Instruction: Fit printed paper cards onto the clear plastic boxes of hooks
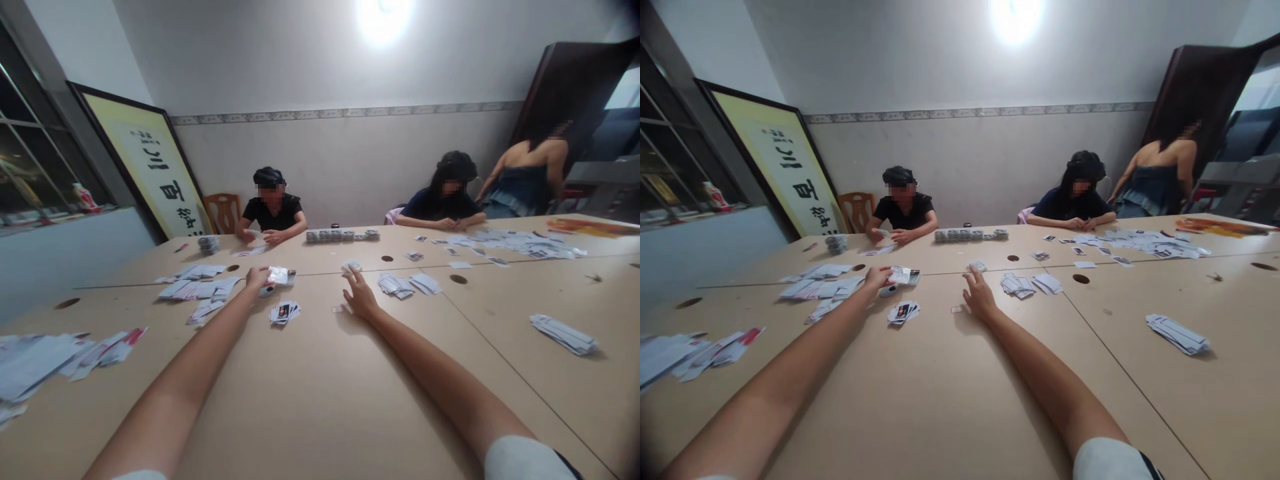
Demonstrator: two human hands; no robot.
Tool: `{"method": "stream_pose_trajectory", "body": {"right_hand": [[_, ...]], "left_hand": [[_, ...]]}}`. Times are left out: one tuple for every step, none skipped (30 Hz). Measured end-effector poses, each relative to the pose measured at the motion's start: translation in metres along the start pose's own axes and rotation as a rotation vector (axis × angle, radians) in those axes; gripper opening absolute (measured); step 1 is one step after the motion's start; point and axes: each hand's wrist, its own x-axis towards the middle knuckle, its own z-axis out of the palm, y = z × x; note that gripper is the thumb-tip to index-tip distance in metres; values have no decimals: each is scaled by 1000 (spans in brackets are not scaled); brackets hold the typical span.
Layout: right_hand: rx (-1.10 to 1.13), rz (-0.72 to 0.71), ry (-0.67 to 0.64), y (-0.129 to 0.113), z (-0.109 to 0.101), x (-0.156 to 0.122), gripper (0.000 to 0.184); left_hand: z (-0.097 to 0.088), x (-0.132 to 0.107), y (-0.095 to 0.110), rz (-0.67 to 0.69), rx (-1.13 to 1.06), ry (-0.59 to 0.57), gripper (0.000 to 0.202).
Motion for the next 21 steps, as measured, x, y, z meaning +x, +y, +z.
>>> {"method": "stream_pose_trajectory", "body": {"right_hand": [[-7,-10,-7,1,2,1,41],[-15,-13,-10,2,3,1,41],[-23,-11,-10,4,5,1,42],[-29,-7,-8,6,7,2,42],[-35,-2,-5,8,8,2,42],[-40,1,-2,10,9,3,41],[-45,3,0,12,10,3,41],[-48,5,0,13,10,4,40],[-52,7,-1,14,10,4,40],[-55,9,-5,14,11,4,40],[-58,11,-10,14,11,4,40],[-60,13,-16,14,11,4,40],[-62,15,-21,13,11,4,41],[-63,17,-26,13,11,4,41],[-63,20,-30,13,12,4,41],[-62,23,-33,13,12,4,41],[-62,26,-36,13,12,3,42],[-61,31,-37,13,12,3,42],[-60,35,-38,13,12,3,42],[-61,40,-39,14,12,3,42],[-62,43,-40,14,12,3,42]], "left_hand": [[4,4,-2,0,74,23,39],[8,8,-2,0,159,50,39],[11,12,-3,1,243,72,39],[13,16,-3,5,318,86,39],[16,20,-3,12,391,95,39],[17,23,-3,23,463,101,39],[18,26,-3,37,534,104,38],[19,29,-4,52,601,106,38],[20,31,-4,68,665,108,38],[21,32,-4,86,725,109,38],[23,33,-5,104,780,110,38],[24,34,-6,122,830,110,38],[26,34,-7,140,874,110,38],[29,33,-8,158,914,108,38],[32,33,-10,176,949,103,38],[35,32,-12,191,981,95,39],[38,30,-15,202,1009,85,39],[41,29,-18,209,1035,75,40],[44,27,-22,213,1058,66,40],[47,26,-25,214,1079,60,40],[49,24,-28,216,1096,58,40]]}}
